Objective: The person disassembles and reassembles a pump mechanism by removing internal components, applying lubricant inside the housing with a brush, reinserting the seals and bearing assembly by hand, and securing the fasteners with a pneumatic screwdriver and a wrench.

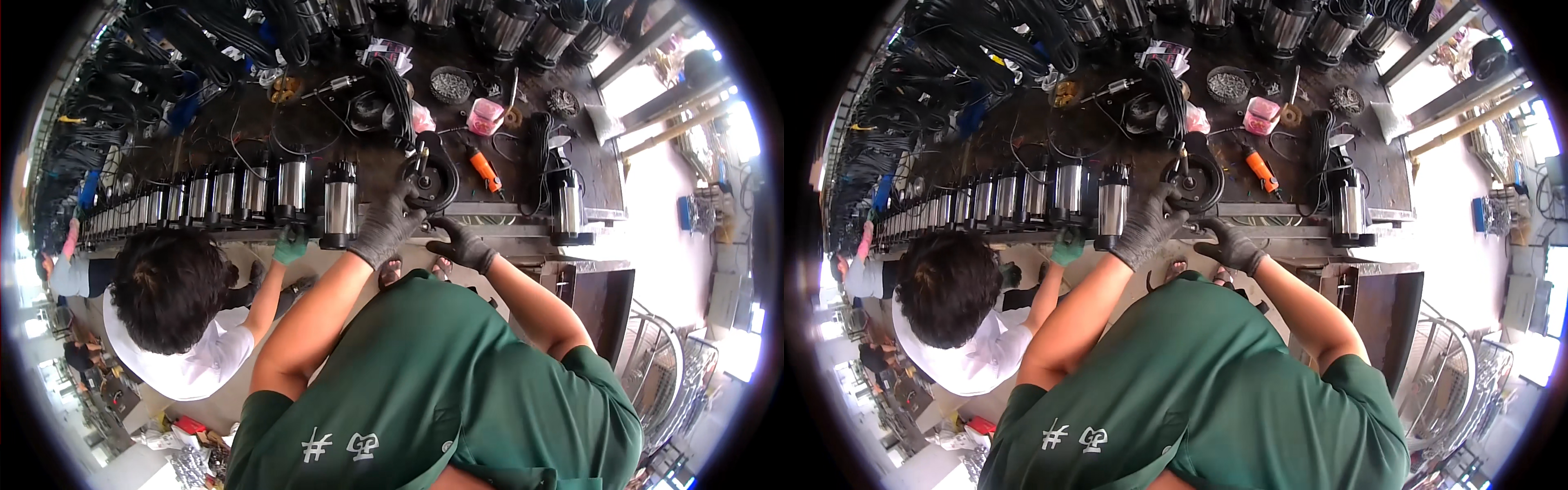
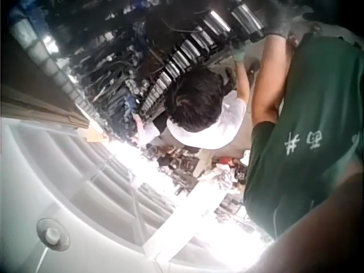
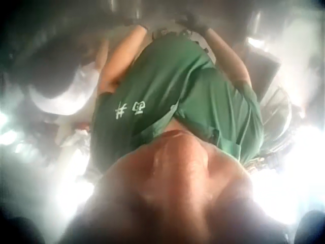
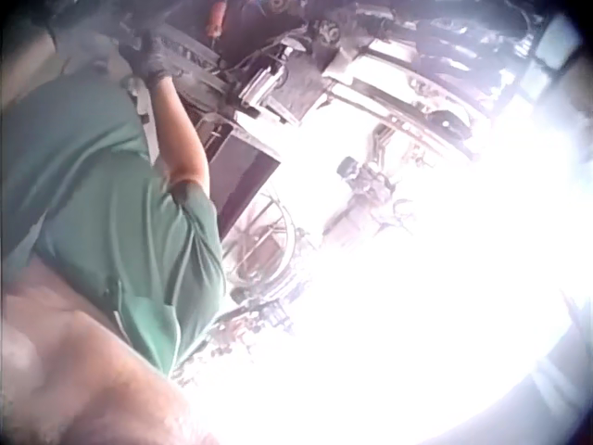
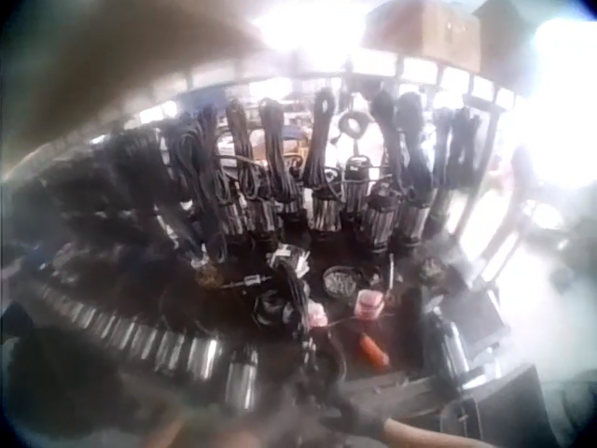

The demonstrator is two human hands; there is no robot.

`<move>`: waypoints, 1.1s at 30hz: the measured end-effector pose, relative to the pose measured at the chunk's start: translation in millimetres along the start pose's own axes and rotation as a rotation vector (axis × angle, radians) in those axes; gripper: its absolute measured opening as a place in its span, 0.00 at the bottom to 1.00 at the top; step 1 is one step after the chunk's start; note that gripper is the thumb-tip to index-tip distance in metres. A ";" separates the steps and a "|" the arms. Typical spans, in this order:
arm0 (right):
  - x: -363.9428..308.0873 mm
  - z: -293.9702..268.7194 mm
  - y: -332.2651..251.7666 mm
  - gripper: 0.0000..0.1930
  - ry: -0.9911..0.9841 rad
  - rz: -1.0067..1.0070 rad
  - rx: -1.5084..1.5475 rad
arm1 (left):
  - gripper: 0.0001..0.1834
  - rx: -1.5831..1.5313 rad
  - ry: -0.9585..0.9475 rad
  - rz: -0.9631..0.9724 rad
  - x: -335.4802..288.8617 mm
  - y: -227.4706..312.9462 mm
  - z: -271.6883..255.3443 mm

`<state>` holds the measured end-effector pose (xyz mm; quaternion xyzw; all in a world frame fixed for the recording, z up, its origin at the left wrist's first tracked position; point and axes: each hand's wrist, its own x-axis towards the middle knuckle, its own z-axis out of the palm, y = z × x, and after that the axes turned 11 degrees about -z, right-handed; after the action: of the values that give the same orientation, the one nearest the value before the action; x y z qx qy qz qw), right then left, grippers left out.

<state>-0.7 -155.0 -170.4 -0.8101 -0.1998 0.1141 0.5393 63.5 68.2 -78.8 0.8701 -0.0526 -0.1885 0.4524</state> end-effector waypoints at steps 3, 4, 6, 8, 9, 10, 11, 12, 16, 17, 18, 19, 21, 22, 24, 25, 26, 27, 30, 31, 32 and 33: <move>11.2 13.5 -9.2 0.23 0.033 0.112 0.171 | 0.23 -0.013 -0.062 -0.061 -1.3 8.7 -6.4; 11.9 13.2 -6.6 0.23 0.038 0.111 0.171 | 0.24 -0.047 -0.097 -0.102 -1.5 10.4 -9.8; 10.1 11.0 0.0 0.13 0.028 -0.205 -0.072 | 0.23 -0.055 -0.129 -0.097 1.6 10.0 -14.2; 8.3 5.2 -15.5 0.08 0.106 -0.321 -0.084 | 0.22 -0.066 -0.157 -0.095 4.2 7.4 -19.5; 4.6 0.2 -17.4 0.08 0.101 -0.229 -0.118 | 0.20 -0.025 -0.149 -0.061 5.6 6.2 -22.7; 0.8 -4.9 -23.5 0.08 0.099 -0.133 -0.155 | 0.18 0.015 -0.145 -0.024 6.6 5.7 -24.6; 0.3 -10.8 -43.1 0.08 0.175 -0.052 -0.001 | 0.18 0.013 -0.146 -0.021 7.8 0.0 -25.4; -1.7 -17.0 -46.4 0.07 0.190 -0.066 -0.023 | 0.17 -0.163 -0.134 0.026 10.2 -9.5 -24.0; -9.9 -44.7 -54.4 0.06 0.198 -0.226 -0.293 | 0.15 -0.098 -0.082 0.082 18.4 -14.0 -28.6; -10.4 -50.9 -55.0 0.06 0.180 -0.161 -0.287 | 0.10 0.010 0.014 0.154 12.8 -5.1 -31.6; -10.5 -56.3 -57.5 0.06 0.161 -0.097 -0.281 | 0.10 0.004 0.010 0.160 13.7 -1.6 -31.7; -8.5 -59.9 -68.7 0.06 0.165 -0.053 -0.280 | 0.10 0.095 0.045 0.192 13.8 0.3 -32.8; -7.6 -61.5 -66.8 0.06 0.212 -0.039 -0.239 | 0.10 0.193 0.144 0.204 14.4 0.7 -29.3; -6.6 -62.4 -67.9 0.06 0.258 -0.025 -0.189 | 0.10 0.186 0.145 0.206 14.3 -0.5 -27.6; -3.6 -66.8 -72.4 0.06 0.251 -0.019 -0.175 | 0.10 0.261 0.264 0.322 15.3 -3.0 -25.6; -1.0 -67.0 -74.7 0.07 0.264 0.026 -0.100 | 0.10 0.256 0.269 0.321 17.1 -6.1 -24.0; 1.8 -67.3 -77.8 0.08 0.278 0.071 -0.025 | 0.10 0.152 0.241 0.312 19.0 -8.9 -22.6; 3.1 -69.4 -82.9 0.11 0.253 0.138 0.010 | 0.10 0.049 0.213 0.304 20.9 -11.7 -21.3; 7.6 -76.1 -111.4 0.12 0.171 0.279 0.436 | 0.09 0.112 0.247 0.398 21.7 -10.2 -23.1; 8.9 -75.0 -114.1 0.11 0.142 0.231 0.475 | 0.08 0.086 0.245 0.406 21.7 -7.8 -24.3; 9.8 -74.1 -118.6 0.11 0.139 0.231 0.471 | 0.08 0.082 0.248 0.406 22.7 -7.4 -23.8; 10.8 -73.5 -124.8 0.10 0.181 0.254 0.583 | 0.09 0.040 0.278 0.379 23.8 -7.1 -23.0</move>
<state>13.3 -168.8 -26.5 -0.6468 -0.0072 0.1603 0.7455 93.6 83.8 -79.2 0.8711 -0.1557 0.0227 0.4653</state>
